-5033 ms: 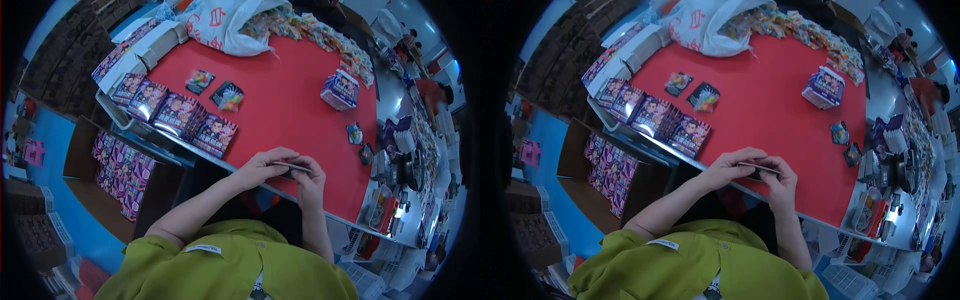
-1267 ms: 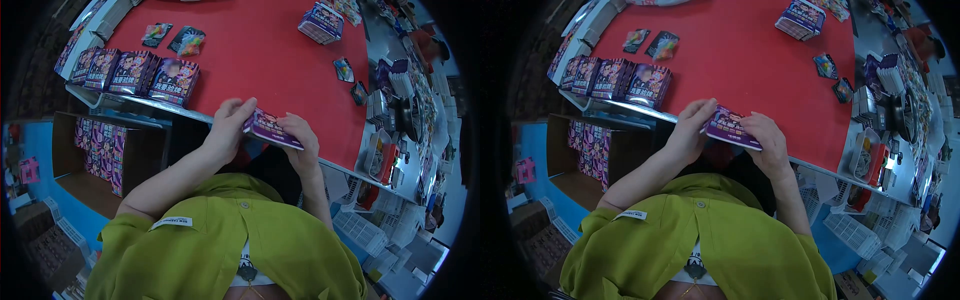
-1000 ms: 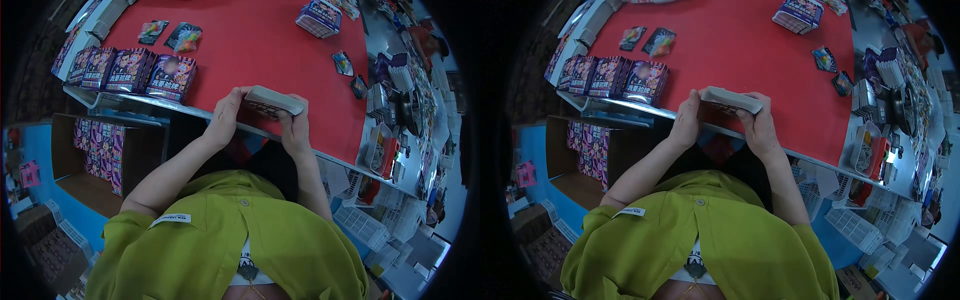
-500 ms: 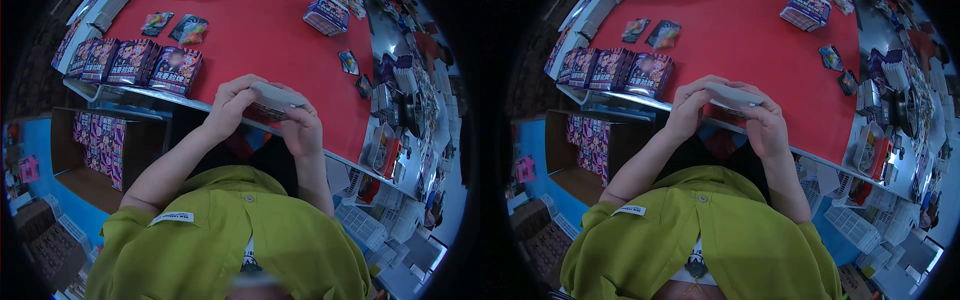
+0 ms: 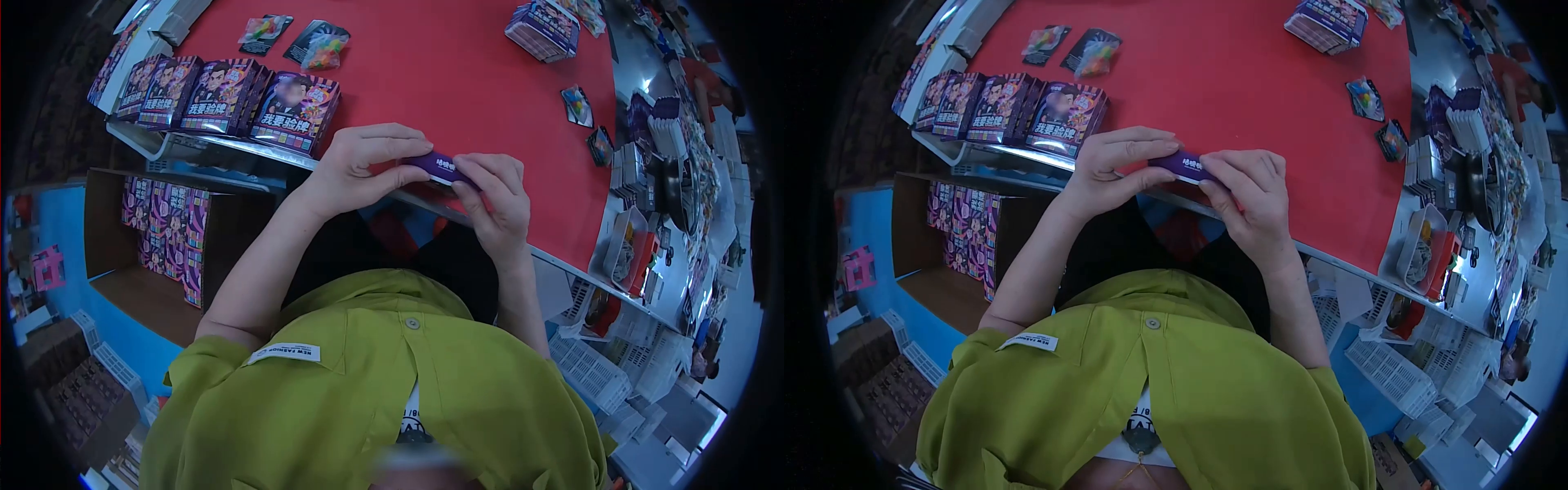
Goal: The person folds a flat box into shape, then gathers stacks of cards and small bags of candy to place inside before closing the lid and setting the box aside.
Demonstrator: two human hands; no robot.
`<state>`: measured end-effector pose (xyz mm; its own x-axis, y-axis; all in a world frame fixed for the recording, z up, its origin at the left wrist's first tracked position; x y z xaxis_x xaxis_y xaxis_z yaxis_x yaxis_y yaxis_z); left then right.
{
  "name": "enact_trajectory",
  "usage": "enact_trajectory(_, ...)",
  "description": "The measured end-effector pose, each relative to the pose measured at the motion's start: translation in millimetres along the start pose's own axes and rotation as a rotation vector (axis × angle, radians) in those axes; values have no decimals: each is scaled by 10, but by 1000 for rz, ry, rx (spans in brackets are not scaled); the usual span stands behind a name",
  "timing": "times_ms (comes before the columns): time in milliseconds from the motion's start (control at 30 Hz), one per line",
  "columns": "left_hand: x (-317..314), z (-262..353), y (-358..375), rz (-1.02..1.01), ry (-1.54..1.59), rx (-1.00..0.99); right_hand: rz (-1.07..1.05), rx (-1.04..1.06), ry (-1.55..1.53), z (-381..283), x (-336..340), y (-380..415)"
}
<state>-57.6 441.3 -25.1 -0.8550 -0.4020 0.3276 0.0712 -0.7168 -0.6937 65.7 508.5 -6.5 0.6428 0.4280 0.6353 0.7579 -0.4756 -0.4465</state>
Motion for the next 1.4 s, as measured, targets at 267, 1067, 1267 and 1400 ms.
enact_trajectory(267, -6, 68, -69, 12, -66, -64, 52, -63, 15, 16, 68, -23)
enact_trajectory(1067, -617, -122, 432, 586, 1711, 901, 175, 376, 54, -534, 133, 277)
enact_trajectory(1267, -89, -209, 623, 804, 1386, 758, -153, -73, -235, 19, -397, -648)
enact_trajectory(1400, 12, -85, 565, 741, 1383, 633, -296, -44, 53, 190, -1251, -1603)
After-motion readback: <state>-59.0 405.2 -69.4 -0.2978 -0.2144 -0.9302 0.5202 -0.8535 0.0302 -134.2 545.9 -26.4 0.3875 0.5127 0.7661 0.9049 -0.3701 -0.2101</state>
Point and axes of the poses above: each hand's wrist, its own y-axis away from the middle knuckle, its own x-axis out of the back of the hand, z = x × y, the point moved 10 cm from there along -y, towards the middle knuckle, and after that the axes turned 14 degrees about -x, right-handed, at the moved point
